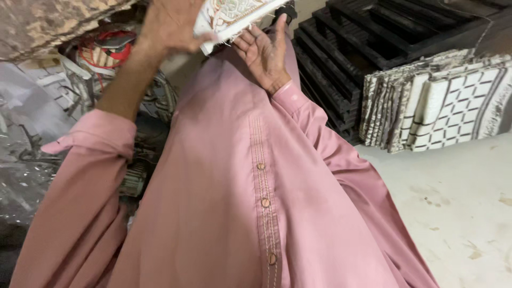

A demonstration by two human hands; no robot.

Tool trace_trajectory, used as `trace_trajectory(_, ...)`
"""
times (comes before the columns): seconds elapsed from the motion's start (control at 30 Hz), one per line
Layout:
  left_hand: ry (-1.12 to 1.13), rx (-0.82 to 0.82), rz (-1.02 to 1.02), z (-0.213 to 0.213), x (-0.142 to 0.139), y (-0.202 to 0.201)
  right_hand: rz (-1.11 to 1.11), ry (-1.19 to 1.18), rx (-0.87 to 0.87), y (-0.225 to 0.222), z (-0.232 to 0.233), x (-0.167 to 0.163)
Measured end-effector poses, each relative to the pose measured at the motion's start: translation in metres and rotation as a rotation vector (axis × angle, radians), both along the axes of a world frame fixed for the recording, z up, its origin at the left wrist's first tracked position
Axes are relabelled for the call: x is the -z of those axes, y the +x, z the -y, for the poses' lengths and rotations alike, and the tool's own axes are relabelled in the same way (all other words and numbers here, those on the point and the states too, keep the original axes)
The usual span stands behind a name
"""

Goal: The person trims the edges of a patterned textile using a yellow utility knife. They repeatedly align the fabric, cut along the edge, and smooth the surface with their hands. The person handles the fabric and the knife throughout the clip.

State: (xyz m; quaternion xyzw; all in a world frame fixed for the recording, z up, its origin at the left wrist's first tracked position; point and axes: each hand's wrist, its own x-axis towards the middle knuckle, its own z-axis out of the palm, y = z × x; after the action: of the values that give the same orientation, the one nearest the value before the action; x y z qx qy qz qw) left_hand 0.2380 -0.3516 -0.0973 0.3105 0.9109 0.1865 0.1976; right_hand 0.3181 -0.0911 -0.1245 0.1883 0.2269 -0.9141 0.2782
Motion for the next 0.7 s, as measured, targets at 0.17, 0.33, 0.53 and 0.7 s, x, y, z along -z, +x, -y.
trace_trajectory(0.17,0.047,0.146,-0.121,-0.016,0.01,0.036,0.029,-0.061,0.018,0.0,-0.003,-0.004)
trace_trajectory(0.33,0.14,0.118,-0.022,-0.031,0.023,0.067,0.051,-0.109,0.024,0.002,-0.006,-0.004)
trace_trajectory(0.53,0.083,0.145,0.031,-0.034,-0.02,0.052,0.052,-0.07,-0.03,-0.001,-0.01,-0.005)
trace_trajectory(0.7,-0.128,-0.115,0.258,-0.026,-0.04,0.026,0.091,-0.088,-0.044,0.001,-0.014,-0.003)
